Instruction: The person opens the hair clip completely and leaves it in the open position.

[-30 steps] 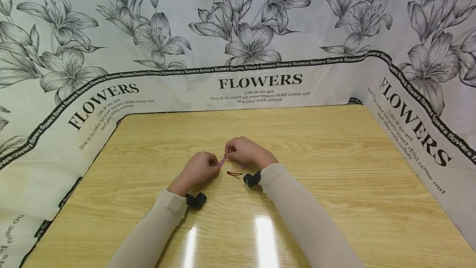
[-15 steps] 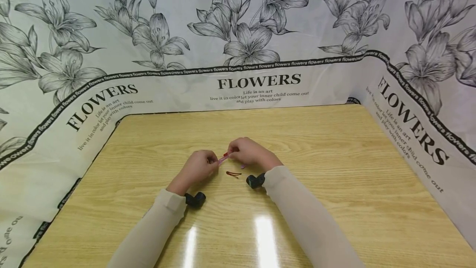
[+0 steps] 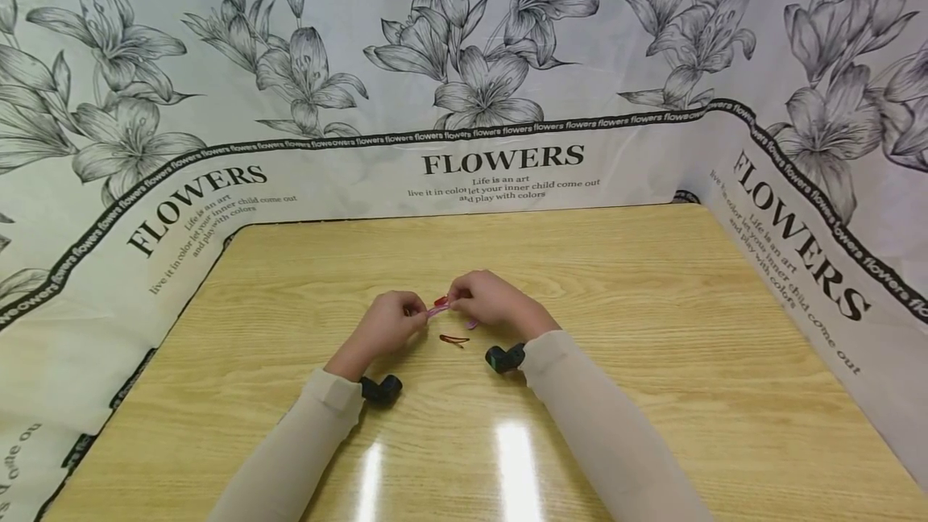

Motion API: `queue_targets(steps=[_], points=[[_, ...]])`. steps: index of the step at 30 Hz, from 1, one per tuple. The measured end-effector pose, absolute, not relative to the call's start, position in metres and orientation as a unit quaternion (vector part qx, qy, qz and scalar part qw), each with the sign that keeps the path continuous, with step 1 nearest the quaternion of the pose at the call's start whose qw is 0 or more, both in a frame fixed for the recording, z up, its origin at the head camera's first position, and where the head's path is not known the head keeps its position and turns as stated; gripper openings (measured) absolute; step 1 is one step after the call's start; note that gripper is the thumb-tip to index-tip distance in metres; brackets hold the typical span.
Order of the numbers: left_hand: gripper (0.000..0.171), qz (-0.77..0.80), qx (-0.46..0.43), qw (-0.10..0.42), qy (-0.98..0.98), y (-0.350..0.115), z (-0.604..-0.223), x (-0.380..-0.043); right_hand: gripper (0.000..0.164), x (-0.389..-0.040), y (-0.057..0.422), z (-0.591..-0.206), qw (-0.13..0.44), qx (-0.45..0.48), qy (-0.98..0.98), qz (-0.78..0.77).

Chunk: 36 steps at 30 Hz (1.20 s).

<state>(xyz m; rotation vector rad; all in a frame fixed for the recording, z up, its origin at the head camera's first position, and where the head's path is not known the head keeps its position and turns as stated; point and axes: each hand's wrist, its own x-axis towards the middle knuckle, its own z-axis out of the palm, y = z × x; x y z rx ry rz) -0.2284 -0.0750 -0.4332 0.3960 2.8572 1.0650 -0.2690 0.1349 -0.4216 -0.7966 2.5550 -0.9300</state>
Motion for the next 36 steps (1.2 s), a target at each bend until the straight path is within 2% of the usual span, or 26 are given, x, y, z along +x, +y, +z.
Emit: queue_targets(steps=[7,18,36], points=[[0.01,0.366,0.13,0.022,0.921,-0.074,-0.434,-0.229,0.012,-0.264,0.138,-0.42,0.142,-0.275,0.89,-0.334],[0.008,0.373,0.13,-0.008,0.919,-0.069,-0.434,-0.229,0.011,-0.259,0.145,-0.421,0.172,-0.247,0.867,-0.396],[0.01,0.392,0.12,0.003,0.912,-0.063,-0.435,-0.227,0.013,-0.251,0.155,-0.424,0.156,-0.255,0.86,-0.414]])
